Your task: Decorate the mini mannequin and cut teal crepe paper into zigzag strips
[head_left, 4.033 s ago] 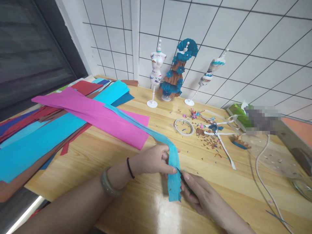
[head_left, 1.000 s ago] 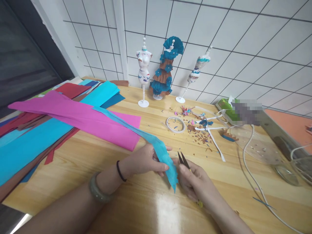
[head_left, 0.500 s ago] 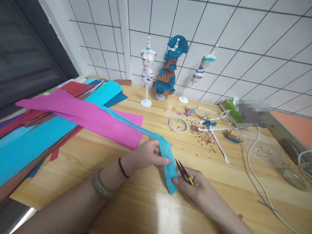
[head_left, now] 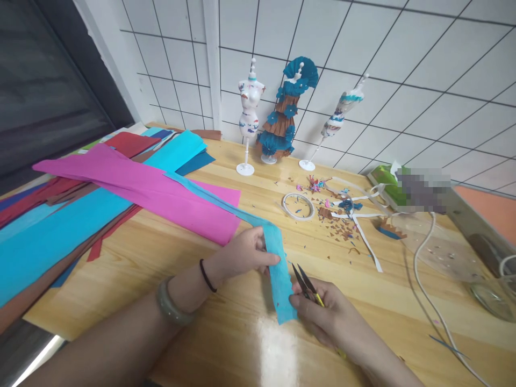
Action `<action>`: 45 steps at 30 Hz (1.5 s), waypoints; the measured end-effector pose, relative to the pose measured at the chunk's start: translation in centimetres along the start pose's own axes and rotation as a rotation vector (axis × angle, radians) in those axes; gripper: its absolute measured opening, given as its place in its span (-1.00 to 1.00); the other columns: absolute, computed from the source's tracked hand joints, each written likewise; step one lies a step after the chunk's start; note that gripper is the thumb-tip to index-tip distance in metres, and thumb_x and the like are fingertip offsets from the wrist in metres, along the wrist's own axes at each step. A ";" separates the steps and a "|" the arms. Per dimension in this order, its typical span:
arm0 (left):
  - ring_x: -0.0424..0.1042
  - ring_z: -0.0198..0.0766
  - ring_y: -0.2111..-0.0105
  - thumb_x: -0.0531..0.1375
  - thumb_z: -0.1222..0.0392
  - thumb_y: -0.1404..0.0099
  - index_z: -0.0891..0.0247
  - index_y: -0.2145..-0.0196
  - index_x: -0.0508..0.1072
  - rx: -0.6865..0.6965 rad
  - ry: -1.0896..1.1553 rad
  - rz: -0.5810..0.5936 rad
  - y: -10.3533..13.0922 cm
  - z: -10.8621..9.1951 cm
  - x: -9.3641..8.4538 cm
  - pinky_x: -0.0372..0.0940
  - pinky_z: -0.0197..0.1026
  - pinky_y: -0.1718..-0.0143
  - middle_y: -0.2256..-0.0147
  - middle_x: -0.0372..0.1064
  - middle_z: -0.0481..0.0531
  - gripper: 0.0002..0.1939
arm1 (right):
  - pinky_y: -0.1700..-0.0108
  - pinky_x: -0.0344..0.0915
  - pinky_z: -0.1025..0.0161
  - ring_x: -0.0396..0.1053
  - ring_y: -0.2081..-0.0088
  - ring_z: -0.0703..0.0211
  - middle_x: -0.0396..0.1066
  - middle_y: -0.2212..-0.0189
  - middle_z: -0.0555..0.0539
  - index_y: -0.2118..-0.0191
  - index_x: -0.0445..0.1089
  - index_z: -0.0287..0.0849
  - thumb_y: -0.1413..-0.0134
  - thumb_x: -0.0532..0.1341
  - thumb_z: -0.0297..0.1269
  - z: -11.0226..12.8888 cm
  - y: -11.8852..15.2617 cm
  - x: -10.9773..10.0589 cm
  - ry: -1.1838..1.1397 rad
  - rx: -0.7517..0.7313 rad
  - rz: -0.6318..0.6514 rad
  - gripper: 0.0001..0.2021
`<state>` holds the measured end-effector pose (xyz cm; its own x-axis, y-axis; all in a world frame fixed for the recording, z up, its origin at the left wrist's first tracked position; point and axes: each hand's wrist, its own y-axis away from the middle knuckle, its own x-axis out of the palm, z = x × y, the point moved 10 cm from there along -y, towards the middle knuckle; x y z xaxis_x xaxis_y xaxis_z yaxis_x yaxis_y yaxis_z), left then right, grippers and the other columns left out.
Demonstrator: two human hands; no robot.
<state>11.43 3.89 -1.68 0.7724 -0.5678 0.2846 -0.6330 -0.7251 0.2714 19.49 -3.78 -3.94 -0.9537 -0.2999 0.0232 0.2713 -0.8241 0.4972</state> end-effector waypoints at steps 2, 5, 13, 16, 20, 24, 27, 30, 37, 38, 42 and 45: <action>0.39 -0.29 0.44 0.34 0.16 0.06 0.33 0.34 0.28 0.009 0.001 0.041 0.1 -0.1 0.4 0.23 -0.26 0.44 0.43 0.38 0.02 -0.62 | 0.73 -0.24 0.42 -0.18 0.75 0.48 -0.03 0.76 0.23 0.46 0.21 -0.17 0.09 0.24 0.06 -0.1 0.0 -0.1 0.019 0.005 -0.002 -0.63; 0.40 -0.25 0.38 0.37 0.18 0.10 0.33 0.32 0.29 0.032 0.008 0.073 0.1 -0.3 0.7 0.25 -0.22 0.37 0.42 0.39 0.02 -0.58 | 0.75 -0.25 0.44 -0.19 0.76 0.49 -0.05 0.77 0.24 0.46 0.20 -0.17 0.07 0.22 0.09 -0.1 -0.1 -0.1 0.006 -0.016 0.015 -0.61; 0.39 -0.28 0.40 0.36 0.21 0.10 0.31 0.37 0.27 0.033 0.000 0.090 0.2 0.1 1.1 0.24 -0.24 0.37 0.43 0.38 -0.01 -0.62 | 0.77 -0.20 0.44 -0.14 0.81 0.48 -0.04 0.81 0.17 0.65 0.08 -0.17 -0.18 -0.14 0.13 -0.4 0.3 -0.5 -0.037 -0.011 0.010 -0.45; 0.35 -0.35 0.44 0.33 0.27 0.08 0.30 0.40 0.25 0.036 -0.017 0.110 0.2 0.2 1.4 0.22 -0.27 0.40 0.47 0.35 -0.06 -0.67 | 0.74 -0.17 0.43 -0.14 0.80 0.48 -0.03 0.81 0.18 0.63 0.10 -0.17 -0.18 -0.12 0.12 0.2 0.5 -0.3 0.037 -0.049 0.002 -0.47; 0.32 -0.38 0.47 0.30 0.32 0.06 0.29 0.38 0.24 0.011 -0.021 0.124 0.2 0.6 1.8 0.22 -0.27 0.41 0.48 0.33 -0.09 -0.69 | 0.73 -0.15 0.41 -0.12 0.79 0.45 -0.01 0.79 0.17 0.62 0.08 -0.15 -0.17 -0.12 0.14 0.5 0.6 0.0 0.076 -0.052 0.014 -0.48; 0.33 -0.38 0.47 0.29 0.34 0.06 0.29 0.38 0.23 0.001 -0.023 0.135 0.2 0.8 2.0 0.22 -0.28 0.41 0.48 0.33 -0.09 -0.69 | 0.73 -0.16 0.40 -0.11 0.77 0.43 0.00 0.76 0.17 0.60 0.07 -0.14 -0.17 -0.10 0.13 0.6 0.6 0.0 0.071 -0.060 0.003 -0.51; 0.34 -0.38 0.47 0.29 0.34 0.07 0.30 0.36 0.24 -0.014 -0.014 0.130 0.3 1.0 2.0 0.23 -0.27 0.40 0.48 0.34 -0.09 -0.67 | 0.71 -0.16 0.39 -0.11 0.75 0.42 -0.01 0.76 0.17 0.60 0.06 -0.13 -0.18 -0.11 0.11 0.5 0.7 0.1 0.090 -0.071 0.001 -0.52; 0.35 -0.38 0.48 0.29 0.36 0.07 0.32 0.24 0.25 -0.046 0.000 0.134 0.3 1.3 2.0 0.25 -0.25 0.38 0.48 0.35 -0.10 -0.59 | 0.71 -0.17 0.39 -0.13 0.75 0.43 -0.03 0.75 0.17 0.59 0.05 -0.13 -0.18 -0.11 0.12 0.3 0.7 0.2 0.101 -0.057 0.010 -0.52; 0.37 -0.38 0.48 0.29 0.39 0.05 0.35 0.04 0.24 -0.099 -0.004 0.132 0.2 2.0 1.8 0.27 -0.24 0.36 0.48 0.36 -0.09 -0.42 | 0.70 -0.21 0.39 -0.15 0.73 0.44 -0.09 0.74 0.19 0.58 0.04 -0.13 -0.19 -0.09 0.10 0.4 0.8 0.5 0.089 -0.036 0.037 -0.54; 0.37 -0.38 0.47 0.29 0.40 0.05 0.35 0.05 0.25 -0.101 -0.001 0.130 0.2 2.1 1.8 0.27 -0.24 0.36 0.48 0.37 -0.09 -0.43 | 0.69 -0.20 0.39 -0.15 0.73 0.44 -0.09 0.73 0.19 0.58 0.03 -0.13 -0.19 -0.09 0.10 0.5 0.8 0.5 0.099 -0.039 0.034 -0.54; 0.38 -0.37 0.47 0.29 0.39 0.05 0.34 0.15 0.31 -0.098 -0.006 0.123 0.2 2.2 1.7 0.27 -0.26 0.38 0.48 0.38 -0.07 -0.55 | 0.68 -0.17 0.38 -0.15 0.72 0.42 -0.09 0.74 0.19 0.58 0.04 -0.12 -0.17 -0.10 0.13 0.3 0.8 0.3 0.144 -0.040 0.019 -0.53; 0.38 -0.36 0.48 0.29 0.38 0.06 0.34 0.21 0.31 -0.097 -0.003 0.124 0.1 2.3 1.7 0.28 -0.24 0.37 0.49 0.37 -0.08 -0.59 | 0.68 -0.17 0.37 -0.15 0.72 0.42 -0.09 0.73 0.19 0.57 0.03 -0.12 -0.17 -0.11 0.14 0.2 0.8 0.2 0.157 -0.034 0.015 -0.53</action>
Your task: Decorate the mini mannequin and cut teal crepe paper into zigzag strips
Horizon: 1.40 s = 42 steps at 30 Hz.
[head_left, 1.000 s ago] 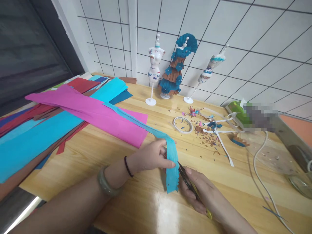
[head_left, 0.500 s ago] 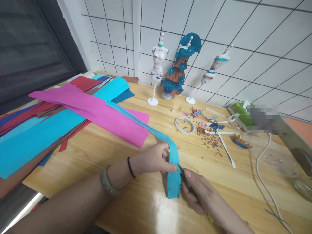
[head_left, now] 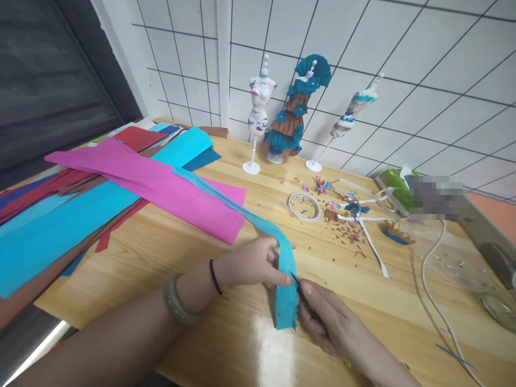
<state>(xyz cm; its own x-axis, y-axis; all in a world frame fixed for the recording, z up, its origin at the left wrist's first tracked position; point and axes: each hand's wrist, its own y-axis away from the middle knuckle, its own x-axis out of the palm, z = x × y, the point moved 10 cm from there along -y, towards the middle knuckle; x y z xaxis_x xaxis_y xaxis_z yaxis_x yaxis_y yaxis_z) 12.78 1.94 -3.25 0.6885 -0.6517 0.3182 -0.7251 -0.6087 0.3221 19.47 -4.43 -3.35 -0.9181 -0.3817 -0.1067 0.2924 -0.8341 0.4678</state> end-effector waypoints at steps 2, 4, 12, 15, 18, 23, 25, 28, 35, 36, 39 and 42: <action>0.37 -0.36 0.49 0.30 0.36 0.07 0.33 0.23 0.30 0.005 0.007 0.011 0.0 0.0 0.1 0.28 -0.22 0.36 0.50 0.36 -0.09 -0.59 | 0.68 -0.16 0.37 -0.14 0.71 0.42 -0.08 0.72 0.19 0.57 0.03 -0.13 -0.18 -0.11 0.12 0.0 0.1 0.0 0.007 0.014 -0.003 -0.54; 0.36 -0.37 0.50 0.30 0.36 0.08 0.33 0.23 0.29 0.011 0.009 0.022 0.0 -0.1 0.2 0.27 -0.21 0.35 0.50 0.35 -0.10 -0.58 | 0.67 -0.17 0.37 -0.14 0.70 0.42 -0.09 0.72 0.19 0.57 0.03 -0.13 -0.18 -0.10 0.11 0.0 0.1 0.1 -0.003 0.028 0.004 -0.55; 0.35 -0.38 0.49 0.34 0.29 0.12 0.34 0.29 0.32 0.022 0.012 0.038 -0.1 -0.2 0.3 0.28 -0.25 0.38 0.50 0.35 -0.07 -0.60 | 0.67 -0.20 0.37 -0.17 0.71 0.41 -0.12 0.72 0.21 0.54 0.04 -0.12 -0.18 -0.09 0.09 0.4 0.1 0.4 -0.042 0.028 0.013 -0.57; 0.36 -0.37 0.49 0.35 0.29 0.12 0.34 0.26 0.33 0.015 0.012 0.031 -0.1 -0.1 0.2 0.28 -0.26 0.39 0.50 0.35 -0.07 -0.57 | 0.67 -0.20 0.37 -0.16 0.70 0.41 -0.12 0.72 0.21 0.52 0.05 -0.12 -0.18 -0.09 0.10 0.3 0.1 0.3 -0.034 0.038 0.002 -0.58; 0.37 -0.36 0.48 0.35 0.29 0.12 0.33 0.23 0.33 0.010 0.022 0.035 -0.1 -0.1 0.3 0.28 -0.25 0.38 0.49 0.36 -0.07 -0.55 | 0.67 -0.21 0.37 -0.15 0.70 0.40 -0.12 0.72 0.20 0.53 0.04 -0.11 -0.14 -0.07 0.14 0.1 0.1 0.3 -0.039 0.056 -0.002 -0.56; 0.37 -0.36 0.49 0.35 0.28 0.12 0.35 0.29 0.33 0.008 0.019 0.037 0.0 -0.1 0.3 0.28 -0.23 0.36 0.50 0.35 -0.08 -0.60 | 0.67 -0.21 0.37 -0.16 0.71 0.40 -0.13 0.73 0.20 0.54 0.03 -0.11 -0.13 -0.07 0.16 0.0 0.1 0.2 -0.047 0.049 -0.008 -0.56; 0.37 -0.36 0.49 0.35 0.27 0.12 0.35 0.30 0.34 0.011 0.026 0.038 0.0 -0.1 0.3 0.29 -0.22 0.36 0.50 0.35 -0.07 -0.61 | 0.67 -0.20 0.37 -0.16 0.71 0.41 -0.12 0.73 0.20 0.55 0.03 -0.11 -0.14 -0.08 0.16 0.0 0.1 0.2 -0.040 0.047 -0.006 -0.55; 0.38 -0.35 0.48 0.36 0.27 0.11 0.36 0.28 0.35 0.019 0.030 0.039 0.0 -0.2 0.3 0.29 -0.23 0.36 0.51 0.36 -0.07 -0.60 | 0.68 -0.19 0.37 -0.15 0.71 0.41 -0.11 0.73 0.20 0.57 0.01 -0.11 -0.15 -0.08 0.14 0.0 0.0 0.1 -0.031 0.033 -0.008 -0.54; 0.40 -0.35 0.50 0.36 0.29 0.12 0.37 0.22 0.37 0.005 0.052 0.017 0.0 -0.2 0.1 0.32 -0.27 0.43 0.49 0.39 -0.04 -0.54 | 0.67 -0.19 0.37 -0.15 0.71 0.41 -0.13 0.74 0.20 0.58 0.01 -0.11 -0.14 -0.06 0.14 0.1 0.0 -0.1 -0.057 0.011 -0.031 -0.54; 0.40 -0.33 0.50 0.36 0.28 0.12 0.38 0.21 0.37 0.005 0.052 0.022 0.0 -0.2 0.2 0.33 -0.26 0.44 0.49 0.39 -0.04 -0.53 | 0.67 -0.19 0.37 -0.15 0.71 0.41 -0.12 0.74 0.20 0.58 0.01 -0.11 -0.14 -0.06 0.14 0.0 -0.1 -0.1 -0.065 0.008 -0.033 -0.54; 0.42 -0.30 0.49 0.35 0.27 0.11 0.38 0.14 0.35 0.004 0.054 0.024 0.1 -0.3 0.3 0.34 -0.24 0.45 0.48 0.41 -0.02 -0.47 | 0.68 -0.19 0.37 -0.17 0.72 0.42 -0.14 0.74 0.21 0.59 0.01 -0.11 -0.13 -0.05 0.15 -0.1 -0.2 -0.1 -0.087 0.000 -0.026 -0.53; 0.44 -0.29 0.48 0.35 0.29 0.10 0.38 0.11 0.34 0.001 0.065 0.020 0.1 -0.2 0.2 0.35 -0.25 0.47 0.45 0.42 0.00 -0.46 | 0.69 -0.20 0.37 -0.18 0.73 0.43 -0.14 0.74 0.21 0.59 0.02 -0.11 -0.10 -0.05 0.19 -0.5 -0.3 -0.2 -0.090 0.011 -0.026 -0.52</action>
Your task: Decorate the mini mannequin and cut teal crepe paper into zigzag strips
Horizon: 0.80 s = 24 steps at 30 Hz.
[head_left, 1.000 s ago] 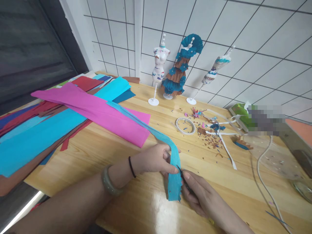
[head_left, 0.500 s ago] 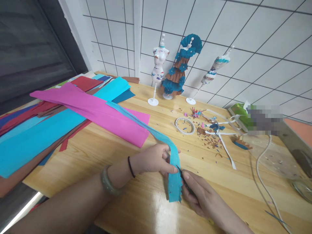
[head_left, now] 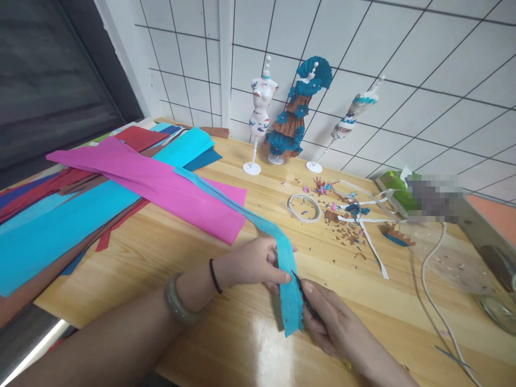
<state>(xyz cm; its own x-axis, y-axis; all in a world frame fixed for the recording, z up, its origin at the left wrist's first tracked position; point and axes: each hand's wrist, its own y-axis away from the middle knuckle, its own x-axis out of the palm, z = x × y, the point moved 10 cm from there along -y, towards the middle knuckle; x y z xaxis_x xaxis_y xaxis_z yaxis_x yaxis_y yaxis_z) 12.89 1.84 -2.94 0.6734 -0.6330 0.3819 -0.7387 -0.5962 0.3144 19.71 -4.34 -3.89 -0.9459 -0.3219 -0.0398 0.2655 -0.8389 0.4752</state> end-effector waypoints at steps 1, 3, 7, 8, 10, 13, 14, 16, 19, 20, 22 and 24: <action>0.44 -0.29 0.48 0.34 0.29 0.09 0.38 0.10 0.33 -0.003 0.005 0.000 0.0 0.0 0.0 0.35 -0.26 0.47 0.45 0.43 0.00 -0.45 | 0.69 -0.20 0.37 -0.18 0.73 0.43 -0.14 0.74 0.21 0.57 0.03 -0.11 -0.09 -0.05 0.20 -0.1 0.0 0.0 0.002 0.006 0.001 -0.52; 0.44 -0.29 0.49 0.35 0.30 0.09 0.39 0.07 0.32 -0.007 0.008 0.000 0.0 0.1 0.0 0.36 -0.26 0.48 0.45 0.43 0.01 -0.41 | 0.70 -0.23 0.38 -0.18 0.72 0.43 -0.14 0.73 0.20 0.53 0.08 -0.13 -0.10 -0.04 0.19 -0.3 0.0 -0.1 0.011 0.013 -0.001 -0.54; 0.44 -0.32 0.51 0.35 0.32 0.08 0.39 -0.02 0.25 -0.037 0.006 -0.004 0.1 0.2 0.0 0.36 -0.29 0.48 0.48 0.42 -0.03 -0.32 | 0.72 -0.25 0.39 -0.20 0.74 0.44 -0.12 0.74 0.22 0.44 0.19 -0.16 -0.12 -0.05 0.17 -0.4 -0.1 -0.1 -0.006 0.027 -0.003 -0.55; 0.44 -0.33 0.51 0.35 0.33 0.07 0.39 -0.04 0.22 -0.048 0.005 -0.005 0.1 0.3 0.0 0.36 -0.29 0.48 0.48 0.42 -0.04 -0.30 | 0.73 -0.26 0.39 -0.21 0.75 0.44 -0.12 0.75 0.22 0.42 0.20 -0.16 -0.12 -0.05 0.17 -0.4 -0.1 -0.1 -0.013 0.033 -0.003 -0.55; 0.44 -0.35 0.53 0.34 0.33 0.06 0.38 -0.09 0.18 -0.064 -0.006 -0.002 0.2 0.4 0.0 0.37 -0.29 0.46 0.47 0.42 -0.04 -0.25 | 0.73 -0.25 0.39 -0.22 0.76 0.44 -0.13 0.76 0.22 0.42 0.21 -0.16 -0.12 -0.06 0.18 -0.4 -0.1 -0.2 -0.006 0.023 -0.009 -0.54; 0.44 -0.37 0.55 0.34 0.30 0.04 0.35 -0.12 0.14 -0.069 -0.032 0.005 0.2 0.5 -0.1 0.37 -0.30 0.46 0.44 0.44 -0.03 -0.22 | 0.73 -0.22 0.38 -0.20 0.76 0.43 -0.13 0.76 0.22 0.48 0.17 -0.15 -0.12 -0.07 0.19 -0.3 -0.3 -0.6 0.028 -0.009 -0.032 -0.53; 0.44 -0.37 0.55 0.34 0.29 0.04 0.35 -0.13 0.13 -0.066 -0.041 0.004 0.2 0.5 -0.2 0.36 -0.30 0.47 0.44 0.44 -0.03 -0.21 | 0.72 -0.21 0.38 -0.20 0.76 0.43 -0.13 0.76 0.22 0.49 0.17 -0.15 -0.11 -0.07 0.19 -0.4 -0.3 -0.6 0.038 -0.013 -0.032 -0.53; 0.43 -0.37 0.56 0.35 0.28 0.05 0.36 -0.13 0.14 -0.056 -0.058 0.006 0.1 0.4 -0.2 0.35 -0.32 0.49 0.46 0.44 -0.04 -0.20 | 0.72 -0.21 0.38 -0.19 0.77 0.43 -0.12 0.77 0.22 0.48 0.17 -0.15 -0.10 -0.06 0.20 -0.4 -0.3 -0.8 0.035 -0.011 -0.044 -0.53; 0.43 -0.36 0.56 0.36 0.26 0.07 0.37 -0.14 0.13 -0.055 -0.063 -0.008 0.2 0.4 -0.3 0.36 -0.31 0.49 0.46 0.45 -0.04 -0.17 | 0.74 -0.20 0.40 -0.19 0.77 0.44 -0.12 0.78 0.22 0.48 0.16 -0.14 -0.08 -0.04 0.21 -0.5 -0.3 -0.7 -0.010 0.009 -0.054 -0.53; 0.43 -0.35 0.55 0.36 0.25 0.07 0.36 -0.15 0.13 -0.062 -0.062 -0.019 0.2 0.5 -0.3 0.36 -0.31 0.49 0.44 0.45 -0.02 -0.16 | 0.75 -0.21 0.41 -0.19 0.77 0.44 -0.13 0.78 0.23 0.48 0.16 -0.13 -0.07 -0.04 0.21 -0.5 -0.3 -0.6 -0.031 0.020 -0.062 -0.53; 0.43 -0.35 0.55 0.36 0.26 0.07 0.35 -0.16 0.12 -0.074 -0.066 -0.043 0.3 0.5 -0.4 0.36 -0.32 0.50 0.42 0.46 0.00 -0.15 | 0.76 -0.22 0.43 -0.20 0.78 0.44 -0.15 0.78 0.23 0.48 0.15 -0.13 -0.05 -0.03 0.22 -0.6 -0.3 -0.5 -0.050 0.040 -0.065 -0.53; 0.42 -0.36 0.56 0.36 0.27 0.06 0.35 -0.17 0.10 -0.076 -0.075 -0.054 0.4 0.4 -0.4 0.35 -0.32 0.52 0.42 0.46 0.00 -0.14 | 0.77 -0.22 0.44 -0.21 0.78 0.45 -0.16 0.78 0.24 0.48 0.16 -0.13 -0.05 -0.02 0.22 -0.6 -0.3 -0.7 -0.047 0.038 -0.084 -0.53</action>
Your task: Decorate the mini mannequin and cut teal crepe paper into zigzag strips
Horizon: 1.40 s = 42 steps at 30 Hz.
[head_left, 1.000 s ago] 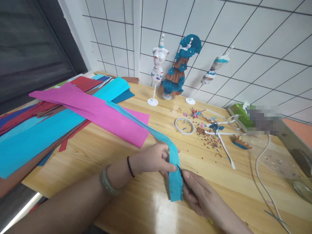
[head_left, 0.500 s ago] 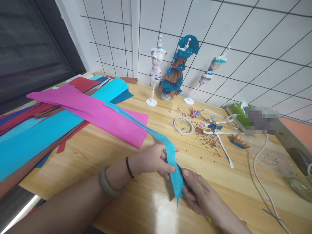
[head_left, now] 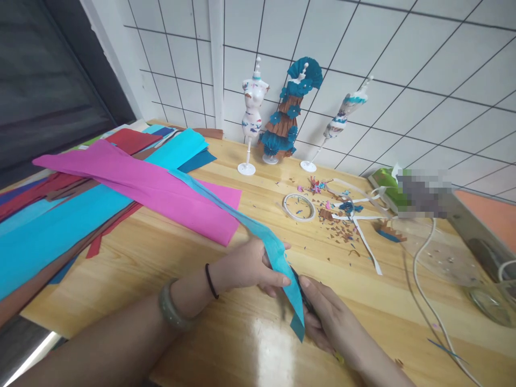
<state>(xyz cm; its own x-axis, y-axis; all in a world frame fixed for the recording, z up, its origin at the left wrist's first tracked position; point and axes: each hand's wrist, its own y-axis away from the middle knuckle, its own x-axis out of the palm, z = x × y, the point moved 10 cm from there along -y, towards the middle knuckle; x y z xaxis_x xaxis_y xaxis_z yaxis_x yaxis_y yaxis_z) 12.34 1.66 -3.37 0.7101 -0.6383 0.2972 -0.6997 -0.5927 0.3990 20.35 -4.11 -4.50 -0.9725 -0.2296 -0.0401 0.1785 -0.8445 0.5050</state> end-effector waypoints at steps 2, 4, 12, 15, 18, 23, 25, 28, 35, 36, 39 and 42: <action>0.42 -0.37 0.56 0.35 0.28 0.05 0.36 -0.17 0.09 0.007 -0.013 -0.011 0.1 -0.2 0.0 0.35 -0.33 0.53 0.42 0.45 -0.02 -0.14 | 0.78 -0.22 0.45 -0.21 0.78 0.45 -0.17 0.78 0.24 0.47 0.16 -0.13 -0.05 -0.02 0.21 0.0 0.0 -0.1 0.000 -0.003 -0.008 -0.54; 0.41 -0.37 0.56 0.34 0.28 0.04 0.38 -0.17 0.09 0.013 -0.038 -0.017 0.1 -0.3 0.0 0.35 -0.33 0.54 0.43 0.45 -0.01 -0.15 | 0.77 -0.22 0.45 -0.20 0.78 0.45 -0.17 0.77 0.24 0.45 0.17 -0.14 -0.06 -0.01 0.20 -0.1 -0.1 -0.1 -0.015 -0.004 -0.004 -0.55; 0.41 -0.36 0.51 0.32 0.20 0.00 0.37 0.03 0.26 0.057 -0.116 -0.006 0.0 -0.5 0.0 0.34 -0.33 0.52 0.39 0.43 0.02 -0.43 | 0.77 -0.24 0.44 -0.22 0.78 0.46 -0.17 0.78 0.25 0.52 0.10 -0.12 -0.07 -0.01 0.19 0.1 -0.2 -0.1 -0.049 -0.029 -0.013 -0.55; 0.42 -0.36 0.47 0.27 0.10 -0.06 0.36 0.31 0.33 0.084 -0.112 -0.003 0.0 -1.0 0.2 0.34 -0.33 0.50 0.41 0.41 0.02 -0.68 | 0.76 -0.23 0.44 -0.21 0.79 0.47 -0.14 0.78 0.24 0.54 0.07 -0.12 -0.11 -0.02 0.15 0.4 -0.3 -0.1 -0.040 -0.071 -0.012 -0.56; 0.40 -0.35 0.46 0.25 0.03 -0.08 0.36 0.37 0.33 0.097 -0.079 -0.065 -0.1 -1.4 -0.3 0.35 -0.30 0.49 0.42 0.39 0.01 -0.68 | 0.76 -0.24 0.44 -0.20 0.78 0.47 -0.13 0.78 0.24 0.55 0.06 -0.13 -0.12 -0.02 0.13 0.5 -0.2 0.0 -0.043 -0.085 -0.009 -0.56; 0.39 -0.34 0.49 0.29 0.03 -0.01 0.35 0.39 0.34 0.137 -0.048 -0.060 -0.3 -1.5 -0.6 0.32 -0.29 0.49 0.44 0.38 0.01 -0.66 | 0.77 -0.25 0.45 -0.20 0.78 0.47 -0.13 0.78 0.24 0.51 0.13 -0.14 -0.13 -0.02 0.11 0.7 0.0 0.3 -0.062 -0.066 0.022 -0.58; 0.39 -0.34 0.51 0.31 0.04 0.01 0.34 0.39 0.34 0.142 -0.054 -0.054 -0.4 -1.4 -0.7 0.30 -0.29 0.51 0.45 0.38 0.02 -0.65 | 0.77 -0.25 0.45 -0.19 0.78 0.47 -0.13 0.77 0.24 0.49 0.15 -0.15 -0.13 -0.02 0.11 0.7 0.0 0.4 -0.071 -0.058 0.023 -0.59; 0.38 -0.34 0.53 0.31 0.06 0.02 0.33 0.39 0.33 0.141 -0.065 -0.055 -0.5 -1.2 -0.8 0.27 -0.29 0.53 0.47 0.37 0.00 -0.66 | 0.77 -0.26 0.46 -0.20 0.79 0.48 -0.13 0.78 0.24 0.51 0.14 -0.15 -0.12 -0.01 0.12 0.5 -0.1 0.3 -0.090 -0.060 0.023 -0.58; 0.38 -0.34 0.56 0.33 0.14 0.05 0.33 0.18 0.31 0.122 -0.060 -0.076 -0.4 -0.9 -0.8 0.30 -0.27 0.56 0.44 0.37 -0.02 -0.51 | 0.80 -0.25 0.48 -0.20 0.79 0.48 -0.14 0.77 0.25 0.51 0.12 -0.14 -0.08 0.01 0.16 0.3 -0.2 0.1 -0.106 -0.041 0.007 -0.57; 0.39 -0.34 0.56 0.33 0.16 0.05 0.34 0.13 0.29 0.106 -0.056 -0.082 -0.3 -0.8 -0.8 0.31 -0.27 0.55 0.42 0.38 -0.01 -0.47 | 0.80 -0.25 0.48 -0.20 0.79 0.48 -0.14 0.77 0.25 0.51 0.12 -0.13 -0.08 0.01 0.17 0.3 -0.2 0.1 -0.098 -0.036 0.003 -0.56; 0.40 -0.33 0.53 0.33 0.20 0.04 0.37 0.01 0.24 0.073 -0.047 -0.086 -0.3 -0.4 -0.9 0.31 -0.28 0.53 0.41 0.40 0.02 -0.37 | 0.80 -0.23 0.48 -0.22 0.79 0.48 -0.16 0.77 0.25 0.49 0.13 -0.13 -0.07 0.00 0.18 0.1 -0.2 -0.1 -0.080 -0.015 -0.013 -0.56; 0.41 -0.33 0.52 0.32 0.24 0.04 0.36 -0.02 0.22 0.071 -0.042 -0.069 -0.3 -0.3 -0.8 0.32 -0.27 0.51 0.42 0.41 0.00 -0.35 | 0.80 -0.23 0.48 -0.29 0.78 0.49 -0.20 0.77 0.27 0.44 0.16 -0.14 -0.04 0.03 0.19 -0.1 -0.1 -0.1 -0.091 0.012 -0.017 -0.56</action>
<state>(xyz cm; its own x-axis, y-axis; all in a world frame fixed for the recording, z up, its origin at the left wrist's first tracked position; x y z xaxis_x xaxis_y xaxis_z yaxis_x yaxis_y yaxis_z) 12.00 2.48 -3.46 0.7537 -0.6142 0.2339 -0.6543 -0.6680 0.3545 20.42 -4.02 -4.65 -0.9850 -0.1703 0.0295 0.1610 -0.8418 0.5152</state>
